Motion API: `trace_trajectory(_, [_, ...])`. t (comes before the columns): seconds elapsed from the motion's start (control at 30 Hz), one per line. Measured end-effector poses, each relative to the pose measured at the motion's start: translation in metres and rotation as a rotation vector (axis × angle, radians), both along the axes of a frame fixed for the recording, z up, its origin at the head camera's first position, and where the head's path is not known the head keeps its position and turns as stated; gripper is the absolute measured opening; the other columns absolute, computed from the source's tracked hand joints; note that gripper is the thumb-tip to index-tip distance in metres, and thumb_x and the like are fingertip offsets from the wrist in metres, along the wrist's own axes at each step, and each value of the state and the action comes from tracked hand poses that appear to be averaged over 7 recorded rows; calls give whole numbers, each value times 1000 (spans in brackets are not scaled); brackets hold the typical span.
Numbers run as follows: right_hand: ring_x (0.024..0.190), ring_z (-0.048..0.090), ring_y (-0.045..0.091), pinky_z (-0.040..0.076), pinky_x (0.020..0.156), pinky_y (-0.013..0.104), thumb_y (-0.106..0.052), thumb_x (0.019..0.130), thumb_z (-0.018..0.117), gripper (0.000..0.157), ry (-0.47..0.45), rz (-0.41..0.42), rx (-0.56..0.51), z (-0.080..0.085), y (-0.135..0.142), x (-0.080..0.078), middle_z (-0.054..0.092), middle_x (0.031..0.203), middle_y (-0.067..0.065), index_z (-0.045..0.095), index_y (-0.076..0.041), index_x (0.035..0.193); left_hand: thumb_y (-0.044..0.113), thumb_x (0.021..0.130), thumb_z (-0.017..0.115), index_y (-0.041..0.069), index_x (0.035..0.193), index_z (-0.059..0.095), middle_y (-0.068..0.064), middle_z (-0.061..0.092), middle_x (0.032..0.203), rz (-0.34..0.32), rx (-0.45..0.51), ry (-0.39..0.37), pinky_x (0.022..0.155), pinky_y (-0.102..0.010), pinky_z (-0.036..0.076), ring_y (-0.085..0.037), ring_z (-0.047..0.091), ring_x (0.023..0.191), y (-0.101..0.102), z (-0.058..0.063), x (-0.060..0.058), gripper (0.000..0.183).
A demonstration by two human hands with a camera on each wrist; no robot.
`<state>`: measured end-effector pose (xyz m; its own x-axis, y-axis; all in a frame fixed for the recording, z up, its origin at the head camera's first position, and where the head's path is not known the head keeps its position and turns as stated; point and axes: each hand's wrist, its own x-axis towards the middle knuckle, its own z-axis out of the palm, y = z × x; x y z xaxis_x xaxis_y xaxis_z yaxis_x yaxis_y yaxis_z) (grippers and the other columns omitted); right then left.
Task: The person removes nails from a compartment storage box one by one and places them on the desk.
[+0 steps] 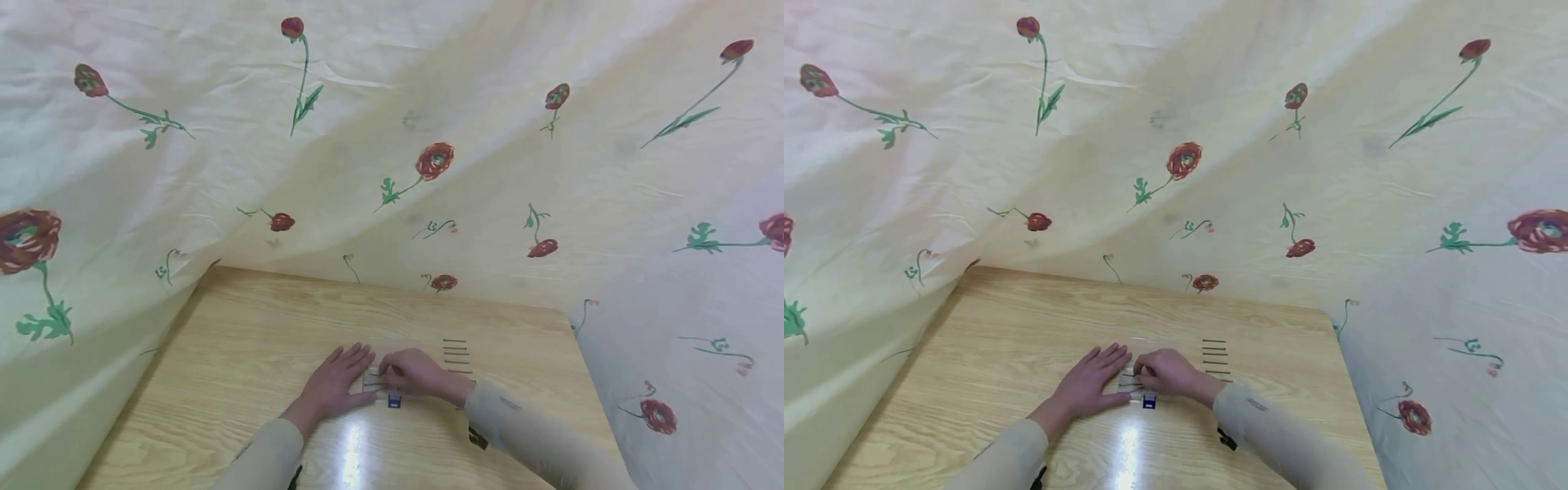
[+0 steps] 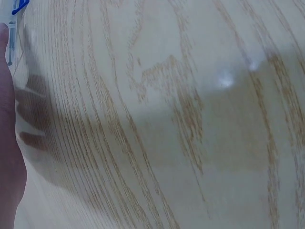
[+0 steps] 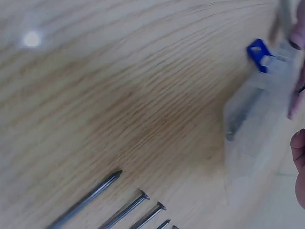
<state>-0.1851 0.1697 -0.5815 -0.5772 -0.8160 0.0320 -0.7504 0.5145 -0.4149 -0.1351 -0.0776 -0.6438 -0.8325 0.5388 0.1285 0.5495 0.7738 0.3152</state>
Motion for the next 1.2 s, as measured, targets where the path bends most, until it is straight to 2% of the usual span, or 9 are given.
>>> trace_trajectory(0.1, [54, 40, -6, 40, 50, 14, -14, 98, 78, 10, 3, -58, -88, 6, 9, 1, 59, 67, -13, 78, -12, 107, 76, 101, 47, 20, 168, 36, 1, 31, 174, 8, 0, -16, 134, -49, 17, -22, 26, 162, 0, 1, -1, 88])
trace_trajectory(0.2, [56, 40, -6, 41, 50, 15, -11, 97, 77, 9, 15, -110, -126, 12, 25, 2, 56, 67, -15, 78, -11, 107, 74, 101, 49, 20, 168, 35, 1, 30, 175, 11, 3, -27, 134, -48, 16, -22, 24, 163, 0, 0, -2, 87])
trace_trajectory(0.4, [58, 41, -4, 41, 51, 19, -13, 100, 75, 7, 40, -234, -63, 21, 69, 10, 55, 71, -17, 78, -15, 106, 72, 101, 53, 17, 167, 39, -3, 34, 173, -2, 19, 6, 133, -50, 20, -25, 29, 161, -1, 2, -2, 87])
trace_trajectory(0.57, [58, 38, -5, 39, 51, 17, -11, 97, 77, 4, 130, -262, -50, 23, 102, 19, 54, 69, -17, 79, -12, 100, 71, 101, 53, 16, 167, 39, -3, 33, 174, -4, 13, 3, 133, -49, 19, -25, 28, 162, -2, 5, -1, 87])
trace_trajectory(0.73, [57, 35, -6, 35, 50, 18, -9, 95, 78, 5, 148, -309, -42, 27, 125, 32, 52, 68, -18, 79, -12, 99, 73, 101, 52, 16, 167, 39, -4, 33, 174, -9, 9, 4, 133, -50, 20, -25, 28, 162, -2, 4, -1, 88])
trace_trajectory(0.9, [57, 35, -7, 35, 48, 17, -7, 94, 80, 7, 162, -313, -47, 25, 140, 46, 52, 67, -20, 79, -12, 98, 71, 101, 55, 14, 165, 42, -6, 37, 172, -17, 21, 40, 132, -52, 24, -28, 33, 160, -1, 2, -1, 87])
trace_trajectory(1.1, [54, 33, -7, 34, 45, 16, -8, 94, 79, 7, 104, -354, -22, 13, 153, 64, 45, 64, -23, 79, -14, 98, 71, 100, 57, 14, 165, 43, -6, 38, 172, -18, 19, 45, 132, -52, 25, -28, 33, 160, 0, 0, -2, 87])
trace_trajectory(1.2, [55, 34, -7, 35, 47, 16, -8, 95, 79, 8, 72, -377, 7, 8, 157, 73, 48, 64, -22, 79, -15, 98, 72, 100, 55, 15, 166, 41, -5, 37, 172, -16, 0, 39, 132, -51, 24, -27, 32, 160, 1, 1, -2, 88])
